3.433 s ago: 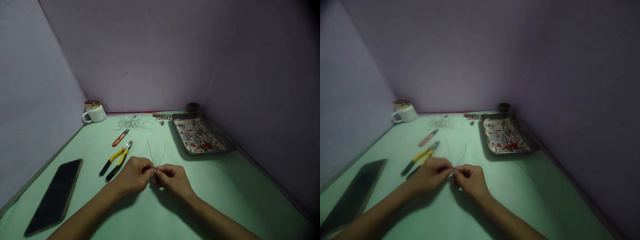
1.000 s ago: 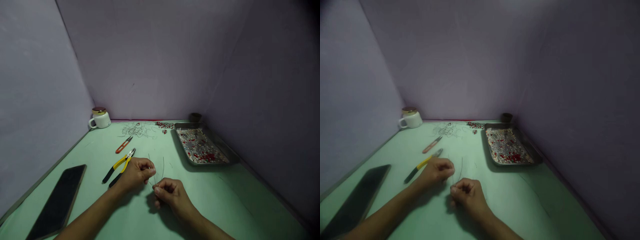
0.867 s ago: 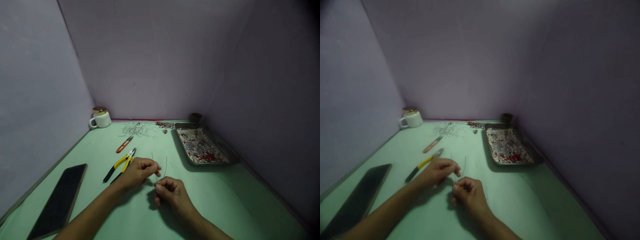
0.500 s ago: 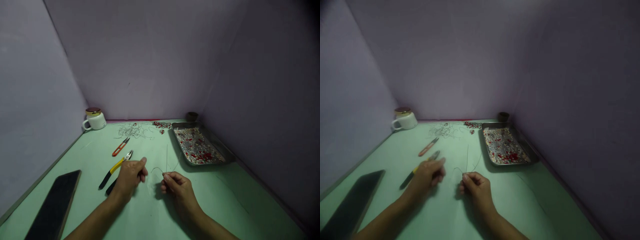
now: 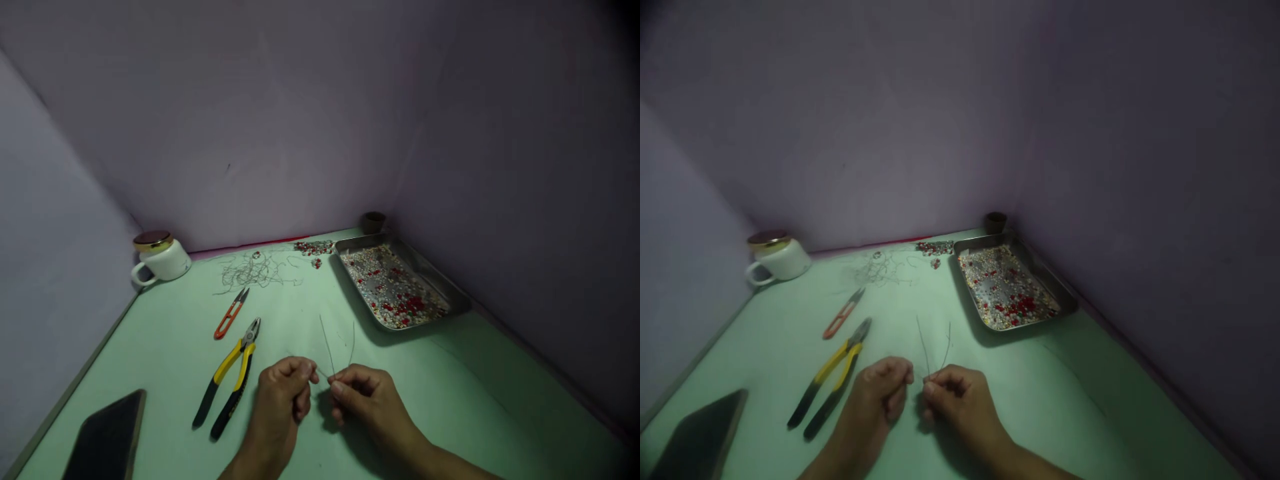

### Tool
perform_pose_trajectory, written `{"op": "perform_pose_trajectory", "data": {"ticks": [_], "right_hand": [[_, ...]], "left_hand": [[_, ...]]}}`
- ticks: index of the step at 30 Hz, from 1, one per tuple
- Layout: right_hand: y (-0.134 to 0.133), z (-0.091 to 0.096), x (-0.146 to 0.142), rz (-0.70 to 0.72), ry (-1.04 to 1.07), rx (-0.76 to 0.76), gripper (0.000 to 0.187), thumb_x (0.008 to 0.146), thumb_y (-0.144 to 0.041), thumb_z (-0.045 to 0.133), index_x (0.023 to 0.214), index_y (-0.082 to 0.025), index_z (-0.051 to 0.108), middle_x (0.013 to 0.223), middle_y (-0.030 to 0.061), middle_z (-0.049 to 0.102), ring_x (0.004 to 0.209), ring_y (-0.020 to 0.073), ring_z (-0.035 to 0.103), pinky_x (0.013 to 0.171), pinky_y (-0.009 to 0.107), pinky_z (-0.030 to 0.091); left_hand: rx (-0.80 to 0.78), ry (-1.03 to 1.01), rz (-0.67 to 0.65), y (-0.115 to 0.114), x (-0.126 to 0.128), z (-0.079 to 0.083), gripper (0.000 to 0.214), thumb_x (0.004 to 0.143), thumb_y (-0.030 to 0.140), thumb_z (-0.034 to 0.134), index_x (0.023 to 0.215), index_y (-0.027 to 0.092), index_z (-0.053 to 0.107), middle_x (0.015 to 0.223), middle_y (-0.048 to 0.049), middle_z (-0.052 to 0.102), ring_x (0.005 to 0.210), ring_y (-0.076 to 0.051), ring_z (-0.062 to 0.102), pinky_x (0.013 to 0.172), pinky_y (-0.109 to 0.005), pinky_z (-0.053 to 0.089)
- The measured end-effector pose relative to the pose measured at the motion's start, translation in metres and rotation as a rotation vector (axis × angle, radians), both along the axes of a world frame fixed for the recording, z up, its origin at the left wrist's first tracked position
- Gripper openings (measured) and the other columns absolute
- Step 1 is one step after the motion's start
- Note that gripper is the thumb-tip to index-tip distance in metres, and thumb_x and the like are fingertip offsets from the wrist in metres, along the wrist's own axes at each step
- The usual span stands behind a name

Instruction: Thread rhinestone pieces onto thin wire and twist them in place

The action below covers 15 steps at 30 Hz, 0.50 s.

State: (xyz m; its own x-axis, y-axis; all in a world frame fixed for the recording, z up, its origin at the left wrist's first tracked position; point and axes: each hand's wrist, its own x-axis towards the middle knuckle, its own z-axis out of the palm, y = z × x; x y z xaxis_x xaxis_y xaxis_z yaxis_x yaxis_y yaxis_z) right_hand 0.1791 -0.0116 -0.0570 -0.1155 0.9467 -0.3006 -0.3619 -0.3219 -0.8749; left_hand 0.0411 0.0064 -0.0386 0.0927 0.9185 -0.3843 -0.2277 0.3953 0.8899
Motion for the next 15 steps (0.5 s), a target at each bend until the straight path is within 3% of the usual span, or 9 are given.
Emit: {"op": "perform_pose_trajectory", "data": {"ticks": [5,7,12,15], "right_hand": [[-0.001,0.003,-0.001,0.027,0.062,0.001,0.031,0.054,-0.036,0.078,0.06,-0.011,0.061,0.045,0.0011,0.057,0.04,0.0106,0.052,0.044,0.025,0.041],[0.0,0.003,-0.001,0.011,0.098,-0.015,0.031,0.053,-0.036,0.078,0.062,-0.011,0.061,0.046,0.0013,0.058,0.04,0.0111,0.052,0.045,0.026,0.042],[0.005,0.003,0.0,-0.012,0.166,-0.114,0.036,0.048,-0.034,0.081,0.066,-0.01,0.063,0.051,0.0032,0.062,0.044,0.0124,0.056,0.046,0.026,0.045],[0.007,0.002,0.001,0.06,0.167,-0.119,0.036,0.047,-0.033,0.081,0.063,-0.008,0.06,0.048,0.005,0.062,0.042,0.0124,0.056,0.044,0.024,0.045]], "left_hand": [[0.243,0.476,0.091,-0.001,-0.001,0.004,0.02,0.066,0.032,0.06,0.053,0.017,0.054,0.04,0.0068,0.036,0.038,-0.007,0.031,0.038,-0.021,0.024],[0.237,0.475,0.067,0.0,-0.002,0.006,0.022,0.068,0.036,0.058,0.057,0.017,0.056,0.039,0.0073,0.036,0.037,-0.007,0.03,0.037,-0.021,0.024],[0.105,0.271,-0.066,-0.003,0.0,0.004,0.046,0.069,0.043,0.06,0.102,0.011,0.057,0.041,0.0065,0.046,0.035,-0.007,0.033,0.036,-0.02,0.024],[0.102,0.278,-0.115,-0.011,0.007,0.004,0.038,0.071,0.04,0.06,0.092,0.009,0.063,0.042,0.0046,0.047,0.037,-0.007,0.035,0.036,-0.019,0.024]]}}
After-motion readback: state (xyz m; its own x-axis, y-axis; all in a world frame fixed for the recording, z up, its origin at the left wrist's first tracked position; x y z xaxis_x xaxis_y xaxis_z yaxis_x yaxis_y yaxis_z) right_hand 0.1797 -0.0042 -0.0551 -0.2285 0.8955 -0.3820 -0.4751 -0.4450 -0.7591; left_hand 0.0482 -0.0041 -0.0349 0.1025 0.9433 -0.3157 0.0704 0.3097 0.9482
